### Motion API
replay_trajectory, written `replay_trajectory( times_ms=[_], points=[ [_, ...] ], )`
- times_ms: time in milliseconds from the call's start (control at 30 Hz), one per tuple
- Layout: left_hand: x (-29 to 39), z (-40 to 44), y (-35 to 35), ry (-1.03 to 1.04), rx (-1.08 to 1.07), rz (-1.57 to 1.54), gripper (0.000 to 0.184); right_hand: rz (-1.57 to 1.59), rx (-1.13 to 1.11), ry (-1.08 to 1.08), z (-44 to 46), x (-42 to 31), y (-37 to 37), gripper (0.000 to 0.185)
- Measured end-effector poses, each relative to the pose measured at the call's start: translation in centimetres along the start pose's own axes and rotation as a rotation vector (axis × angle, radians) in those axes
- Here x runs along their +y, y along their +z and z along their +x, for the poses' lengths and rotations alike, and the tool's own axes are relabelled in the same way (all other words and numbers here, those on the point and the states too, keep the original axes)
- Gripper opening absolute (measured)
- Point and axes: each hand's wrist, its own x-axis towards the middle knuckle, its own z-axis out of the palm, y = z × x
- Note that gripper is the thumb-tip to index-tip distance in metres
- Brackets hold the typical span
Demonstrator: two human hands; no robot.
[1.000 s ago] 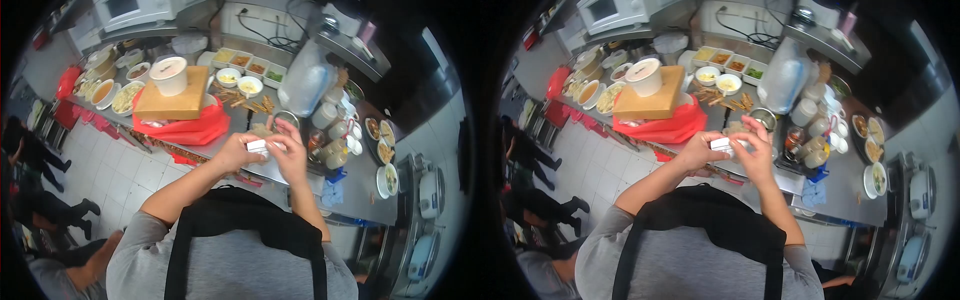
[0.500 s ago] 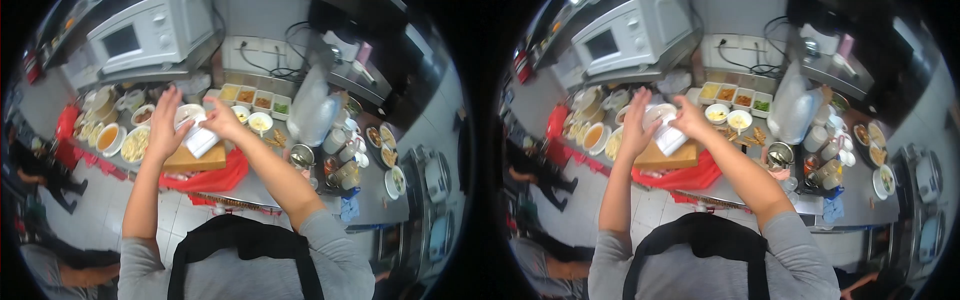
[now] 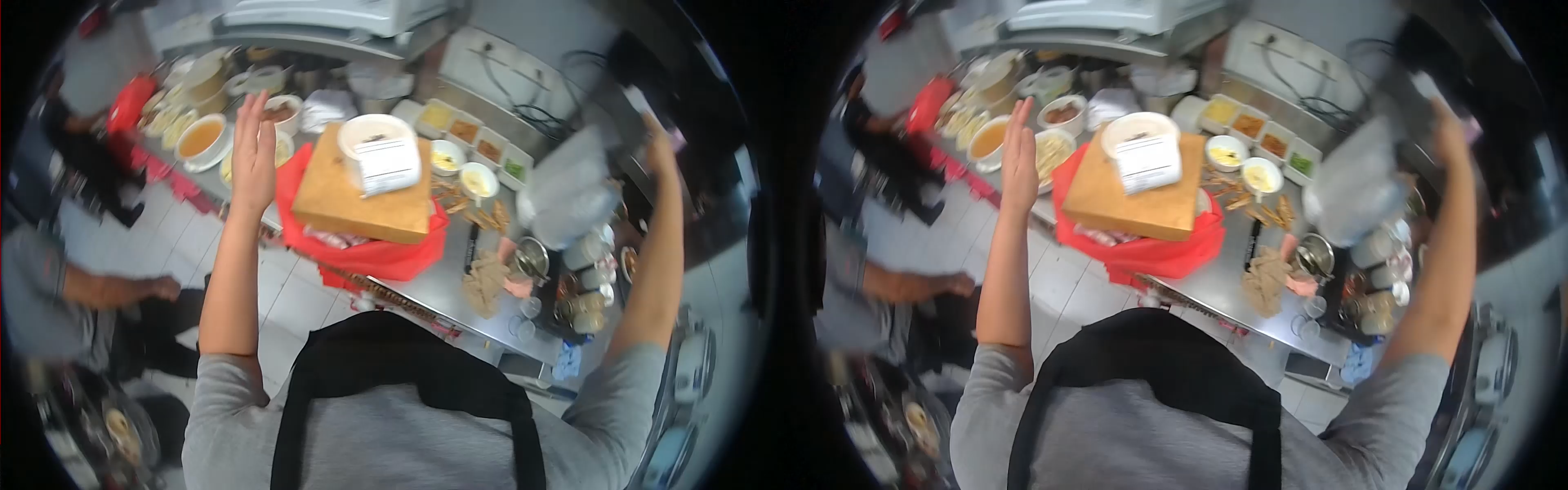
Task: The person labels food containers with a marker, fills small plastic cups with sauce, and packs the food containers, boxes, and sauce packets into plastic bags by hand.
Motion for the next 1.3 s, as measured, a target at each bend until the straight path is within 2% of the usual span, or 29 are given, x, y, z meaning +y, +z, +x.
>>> replay_trajectory(
  times_ms=[67,133,267,300,367,400,467,500,533,567,600,633,700,733,800,833,867,900,967,1067,1167,1200,1233,1267,1300],
  points=[
    [-2.7,-1.3,-1.3,-0.187,0.016,-0.063,0.045,-0.345,0.137,0.012,-0.8,-1.3,0.0,0.046],
    [-5.9,-3.2,-1.6,-0.419,-0.086,-0.083,0.048,-0.656,0.201,-0.011,-1.3,-2.9,0.3,0.049],
    [-7.1,-4.4,-0.6,-0.711,-0.318,0.034,0.060,-0.627,0.151,0.030,-0.8,-3.3,-0.9,0.045],
    [-7.5,-4.5,0.2,-0.663,-0.285,0.101,0.062,-0.641,0.121,0.046,-0.5,-2.9,-1.5,0.042],
    [-8.8,-4.7,2.4,-0.557,-0.215,0.234,0.066,-0.217,0.450,0.100,-3.2,-12.5,-2.9,0.036],
    [-9.2,-4.9,3.6,-0.373,-0.125,0.374,0.063,-0.004,0.619,0.073,-4.6,-17.4,-3.7,0.033],
    [-9.7,-3.7,4.4,-0.482,-0.448,0.501,0.059,0.335,0.606,0.033,-9.0,-24.4,0.1,0.027],
    [-9.8,-3.2,4.4,-0.535,-0.611,0.565,0.056,0.376,0.424,-0.037,-11.4,-26.5,3.1,0.020],
    [-9.7,-2.8,4.2,-0.538,-0.712,0.628,0.044,0.299,0.136,0.135,-14.4,-27.0,9.0,0.022],
    [-9.0,-2.4,2.8,-0.592,-0.720,0.284,0.042,0.554,-0.082,0.311,-16.9,-30.8,13.1,0.031],
    [-8.0,-2.3,0.4,-0.636,-0.716,-0.058,0.040,0.780,-0.516,0.564,-18.2,-32.7,15.7,0.038],
    [-7.3,-1.5,-1.8,-0.676,-0.718,-0.389,0.039,0.745,-0.628,0.707,-22.0,-34.8,22.8,0.039],
    [-5.9,0.5,-4.0,-0.704,-0.714,-0.690,0.036,0.644,-0.513,0.574,-24.6,-34.4,26.8,0.038],
    [-5.3,1.5,-4.2,-0.701,-0.735,-0.732,0.030,0.683,-0.527,0.579,-24.5,-33.8,26.4,0.036],
    [-4.7,3.2,-3.8,-0.725,-0.825,-0.785,0.028,0.761,-0.555,0.593,-22.6,-32.9,22.9,0.033],
    [-4.8,4.0,-3.3,-0.733,-0.871,-0.813,0.027,0.783,-0.613,0.632,-20.8,-33.3,20.0,0.025],
    [-5.9,5.0,-2.8,-0.681,-0.999,-0.764,0.026,0.876,-0.607,0.700,-20.1,-31.7,20.7,0.022],
    [-5.4,5.4,-2.5,-0.621,-1.074,-0.525,0.028,0.928,-0.523,0.750,-19.2,-31.3,20.2,0.022],
    [-3.9,6.1,-2.1,-0.479,-1.179,-0.050,0.033,0.889,-0.440,0.720,-18.0,-31.0,19.5,0.022],
    [-5.8,7.0,-2.2,-0.592,-1.047,-0.420,0.032,0.988,-0.403,0.763,-17.5,-31.8,18.2,0.021],
    [-4.7,8.5,-1.9,-0.696,-0.913,-0.839,0.033,0.874,0.026,0.438,-18.8,-33.9,16.3,0.011],
    [-6.4,9.6,-1.7,-0.693,-0.956,-1.013,0.025,0.823,0.120,0.280,-19.5,-35.4,14.7,0.010],
    [-5.6,9.7,-1.6,-0.662,-0.909,-1.062,0.025,0.766,0.211,0.121,-20.3,-38.2,12.5,0.010],
    [-3.9,10.1,-1.4,-0.633,-0.862,-1.111,0.026,0.701,0.164,-0.170,-21.3,-40.4,11.6,0.022],
    [-2.7,10.4,-1.3,-0.606,-0.818,-1.158,0.026,0.665,0.035,-0.351,-22.1,-42.8,11.2,0.035]
  ],
)
